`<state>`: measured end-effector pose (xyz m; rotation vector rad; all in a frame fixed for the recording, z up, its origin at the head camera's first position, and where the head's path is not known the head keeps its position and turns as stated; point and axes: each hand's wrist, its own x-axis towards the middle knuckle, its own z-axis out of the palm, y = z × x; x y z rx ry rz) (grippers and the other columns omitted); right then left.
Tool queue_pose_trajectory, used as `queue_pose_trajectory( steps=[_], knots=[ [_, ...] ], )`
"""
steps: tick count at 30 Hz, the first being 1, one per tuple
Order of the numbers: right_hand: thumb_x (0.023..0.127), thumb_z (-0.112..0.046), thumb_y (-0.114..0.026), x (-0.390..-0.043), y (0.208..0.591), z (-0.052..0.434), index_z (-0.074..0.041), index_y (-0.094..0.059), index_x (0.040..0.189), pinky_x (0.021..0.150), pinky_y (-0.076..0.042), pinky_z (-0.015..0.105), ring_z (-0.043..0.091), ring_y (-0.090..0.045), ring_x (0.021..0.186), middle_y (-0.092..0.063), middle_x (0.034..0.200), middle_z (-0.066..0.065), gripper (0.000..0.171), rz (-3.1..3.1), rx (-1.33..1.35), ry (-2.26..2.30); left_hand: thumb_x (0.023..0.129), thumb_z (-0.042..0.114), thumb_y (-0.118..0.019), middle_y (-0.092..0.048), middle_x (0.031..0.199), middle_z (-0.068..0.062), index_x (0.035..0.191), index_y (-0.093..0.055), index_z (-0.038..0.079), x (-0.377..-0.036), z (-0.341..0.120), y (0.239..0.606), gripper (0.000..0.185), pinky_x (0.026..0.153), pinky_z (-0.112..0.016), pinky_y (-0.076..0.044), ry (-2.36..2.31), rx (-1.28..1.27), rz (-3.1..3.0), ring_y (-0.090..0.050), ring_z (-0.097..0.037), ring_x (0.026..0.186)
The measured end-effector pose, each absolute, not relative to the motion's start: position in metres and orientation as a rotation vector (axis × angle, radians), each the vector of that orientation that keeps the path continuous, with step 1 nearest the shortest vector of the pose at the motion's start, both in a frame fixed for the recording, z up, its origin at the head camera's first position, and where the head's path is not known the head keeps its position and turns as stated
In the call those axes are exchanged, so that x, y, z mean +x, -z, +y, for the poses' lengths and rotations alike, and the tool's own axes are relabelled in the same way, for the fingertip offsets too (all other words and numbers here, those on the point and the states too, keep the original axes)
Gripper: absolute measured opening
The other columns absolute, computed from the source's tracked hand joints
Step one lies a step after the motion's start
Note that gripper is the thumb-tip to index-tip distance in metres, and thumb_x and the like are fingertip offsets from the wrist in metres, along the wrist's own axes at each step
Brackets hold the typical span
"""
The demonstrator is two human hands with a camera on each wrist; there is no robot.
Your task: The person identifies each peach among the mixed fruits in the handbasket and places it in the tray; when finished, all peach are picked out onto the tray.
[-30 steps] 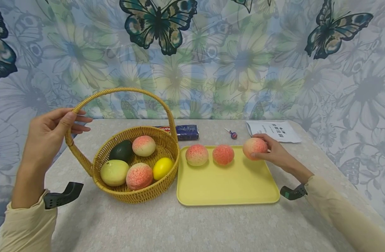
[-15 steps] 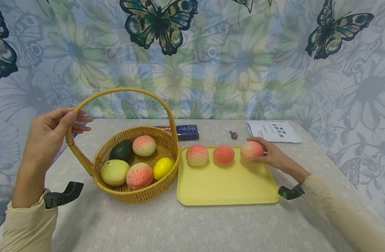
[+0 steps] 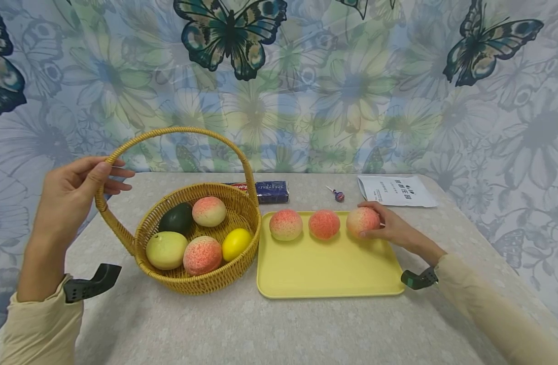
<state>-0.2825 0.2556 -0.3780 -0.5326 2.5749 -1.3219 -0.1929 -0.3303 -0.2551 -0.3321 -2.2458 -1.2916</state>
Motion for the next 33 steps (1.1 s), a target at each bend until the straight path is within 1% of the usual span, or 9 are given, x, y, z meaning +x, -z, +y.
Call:
queue_pose_trajectory(
  steps=[9, 15, 23, 29, 33],
  knots=[
    [0.081, -0.021, -0.078, -0.282, 0.384, 0.257, -0.011, -0.038, 0.141, 0.097, -0.040, 0.043, 0.031, -0.051, 0.116, -0.049, 0.134, 0.017, 0.074, 2.577, -0.556, 1.293, 0.100, 0.017, -0.050, -0.071, 0.094, 0.011, 0.122, -0.063, 0.001, -0.193, -0.330, 0.255, 0.030, 0.063, -0.013, -0.051, 1.288, -0.333, -2.246, -0.069, -0.003, 0.075],
    [0.081, -0.020, -0.078, -0.280, 0.384, 0.255, -0.013, -0.037, 0.142, 0.098, -0.040, 0.047, 0.032, -0.049, 0.118, -0.047, 0.136, 0.017, 0.074, 2.585, -0.584, 1.287, 0.100, 0.018, -0.050, -0.071, 0.094, 0.011, 0.122, -0.063, 0.001, -0.192, -0.330, 0.255, 0.030, 0.064, -0.013, -0.051, 1.291, -0.323, -2.248, -0.069, -0.003, 0.075],
    [0.081, -0.017, -0.078, -0.280, 0.387, 0.253, -0.012, -0.036, 0.144, 0.093, -0.043, 0.042, 0.029, -0.050, 0.113, -0.045, 0.137, 0.018, 0.076, 2.624, -0.670, 1.239, 0.100, 0.018, -0.050, -0.070, 0.094, 0.011, 0.122, -0.063, 0.001, -0.192, -0.330, 0.255, 0.030, 0.063, -0.013, -0.051, 1.291, -0.319, -2.251, -0.069, -0.003, 0.075],
    [0.082, -0.020, -0.077, -0.282, 0.391, 0.254, -0.014, -0.030, 0.149, 0.097, -0.040, 0.048, 0.032, -0.048, 0.120, -0.037, 0.145, 0.018, 0.082, 2.647, -0.683, 1.209, 0.100, 0.018, -0.050, -0.070, 0.094, 0.011, 0.122, -0.063, 0.002, -0.192, -0.331, 0.255, 0.030, 0.062, -0.013, -0.051, 1.294, -0.319, -2.251, -0.069, -0.003, 0.074],
    [0.081, -0.024, -0.078, -0.281, 0.390, 0.255, -0.013, -0.028, 0.149, 0.098, -0.039, 0.050, 0.035, -0.049, 0.120, -0.037, 0.145, 0.021, 0.085, 2.673, -0.651, 1.190, 0.100, 0.018, -0.050, -0.070, 0.094, 0.011, 0.122, -0.063, 0.001, -0.192, -0.331, 0.255, 0.030, 0.063, -0.013, -0.051, 1.299, -0.323, -2.248, -0.069, -0.003, 0.075]
  ],
)
